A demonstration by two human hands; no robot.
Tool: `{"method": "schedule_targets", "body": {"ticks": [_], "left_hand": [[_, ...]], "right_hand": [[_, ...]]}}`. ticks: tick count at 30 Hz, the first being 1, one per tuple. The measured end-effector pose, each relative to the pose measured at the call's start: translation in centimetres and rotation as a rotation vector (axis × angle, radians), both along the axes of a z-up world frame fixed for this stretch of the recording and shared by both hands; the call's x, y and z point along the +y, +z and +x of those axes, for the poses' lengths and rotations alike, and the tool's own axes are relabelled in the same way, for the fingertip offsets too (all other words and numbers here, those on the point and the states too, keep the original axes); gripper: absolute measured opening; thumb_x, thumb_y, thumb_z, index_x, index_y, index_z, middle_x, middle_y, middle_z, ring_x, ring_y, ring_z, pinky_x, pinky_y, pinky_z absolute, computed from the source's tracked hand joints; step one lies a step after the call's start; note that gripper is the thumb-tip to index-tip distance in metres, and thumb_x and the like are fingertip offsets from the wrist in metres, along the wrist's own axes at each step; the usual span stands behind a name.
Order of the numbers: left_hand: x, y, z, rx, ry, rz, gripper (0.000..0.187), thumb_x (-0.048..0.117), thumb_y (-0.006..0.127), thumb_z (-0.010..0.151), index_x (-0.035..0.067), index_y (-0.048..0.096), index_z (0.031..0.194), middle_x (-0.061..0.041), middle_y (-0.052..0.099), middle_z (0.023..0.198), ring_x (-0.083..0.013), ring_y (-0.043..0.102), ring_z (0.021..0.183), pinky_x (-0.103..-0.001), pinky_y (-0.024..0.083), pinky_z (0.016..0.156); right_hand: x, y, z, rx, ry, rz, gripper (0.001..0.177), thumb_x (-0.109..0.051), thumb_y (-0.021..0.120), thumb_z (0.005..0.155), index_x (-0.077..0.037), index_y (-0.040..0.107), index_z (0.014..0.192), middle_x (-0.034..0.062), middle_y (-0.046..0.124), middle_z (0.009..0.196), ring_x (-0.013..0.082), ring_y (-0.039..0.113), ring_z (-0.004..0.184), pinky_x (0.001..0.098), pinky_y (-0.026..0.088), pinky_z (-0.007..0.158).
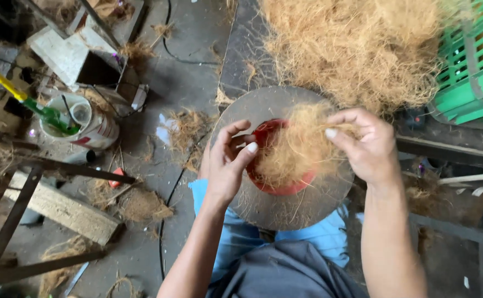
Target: The person repeatedly pulls clumps of coconut fiber from a pile on a table, separates the strands by hand, and places them into a red bowl. The person continues this process throughout the clip, handling the fiber by hand without using tools.
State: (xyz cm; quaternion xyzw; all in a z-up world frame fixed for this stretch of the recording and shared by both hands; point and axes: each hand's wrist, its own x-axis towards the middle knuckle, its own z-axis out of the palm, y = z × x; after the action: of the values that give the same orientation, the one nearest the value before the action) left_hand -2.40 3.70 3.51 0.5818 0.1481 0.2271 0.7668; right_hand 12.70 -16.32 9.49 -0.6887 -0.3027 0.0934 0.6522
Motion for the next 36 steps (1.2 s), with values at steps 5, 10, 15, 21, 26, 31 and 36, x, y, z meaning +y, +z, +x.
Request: {"method": "schedule_targets", "body": {"ticks": [5,10,15,21,26,31,36], "left_hand": [[-2.0,-0.2,-0.3,0.053,-0.047,0.033,0.052,0.019,0.065,0.091,-0.001,0.052,0.137,-0.026,0.056,0.126,-0.0398,0.058,0.117,-0.054,0.049,0.099],[-3.1,-0.3,0.1,0.16,-0.151,0.346,0.039,0.015,0.062,0.092,0.003,0.059,0.129,-0.023,0.059,0.129,-0.0428,0.059,0.121,-0.054,0.048,0.101],[-4.0,-2.4,0.3,0.168,-0.187,0.12,0.04,0.011,0.053,0.096,0.002,0.055,0.135,-0.022,0.06,0.127,-0.0357,0.06,0.117,-0.049,0.05,0.097],[-6.1,-2.2,1.7,0.013,-0.206,-0.274,0.044,0.009,0.052,0.098,-0.003,0.045,0.14,-0.017,0.051,0.12,-0.0235,0.056,0.104,-0.041,0.06,0.079],[-6.5,0.1,1.6,-0.106,-0.174,-0.241,0.032,0.004,0.059,0.097,-0.001,0.06,0.128,-0.012,0.063,0.107,-0.0157,0.056,0.101,-0.041,0.059,0.085],[-5.3,1.7,-0.2,0.136,-0.006,0.349,0.034,0.017,0.062,0.095,0.004,0.06,0.126,-0.021,0.07,0.109,-0.0383,0.068,0.108,-0.05,0.057,0.09],[-4.8,-5.6,1.9,0.18,-0.197,1.183,0.064,0.02,0.054,0.089,0.01,0.036,0.15,-0.021,0.036,0.155,-0.0422,0.036,0.139,-0.054,0.037,0.102]], "right_hand": [[-1.3,-1.4,1.2,-0.136,-0.08,-0.104,0.021,0.003,0.077,0.084,0.004,0.068,0.104,0.0158,0.07,0.093,0.0152,0.063,0.089,0.0332,0.055,0.082],[-0.8,-0.9,0.6,-0.018,-0.137,-0.008,0.024,-0.002,0.077,0.083,0.003,0.067,0.104,0.0101,0.068,0.092,0.0108,0.062,0.087,0.0272,0.054,0.084],[-2.3,-2.6,1.9,0.1,-0.164,0.141,0.024,-0.004,0.075,0.084,0.001,0.064,0.104,0.0096,0.069,0.094,0.0115,0.065,0.085,0.0246,0.054,0.08],[-0.2,-0.4,-1.0,-0.009,-0.053,-0.025,0.017,-0.006,0.072,0.085,0.0,0.066,0.099,0.0192,0.067,0.114,0.0282,0.062,0.109,0.0427,0.046,0.098],[1.3,-0.7,-3.9,-0.018,0.112,-0.262,0.022,-0.004,0.075,0.077,-0.003,0.067,0.098,0.0124,0.07,0.092,0.0202,0.063,0.095,0.043,0.049,0.09],[-3.1,0.4,-0.7,-0.07,-0.121,-0.129,0.021,-0.003,0.078,0.078,-0.004,0.068,0.097,0.0085,0.069,0.086,0.0142,0.062,0.086,0.0335,0.051,0.087],[-8.8,5.9,1.7,-0.14,0.115,-0.219,0.017,-0.006,0.068,0.085,-0.007,0.06,0.099,0.0007,0.061,0.097,0.0112,0.056,0.09,0.0258,0.045,0.087]]}}
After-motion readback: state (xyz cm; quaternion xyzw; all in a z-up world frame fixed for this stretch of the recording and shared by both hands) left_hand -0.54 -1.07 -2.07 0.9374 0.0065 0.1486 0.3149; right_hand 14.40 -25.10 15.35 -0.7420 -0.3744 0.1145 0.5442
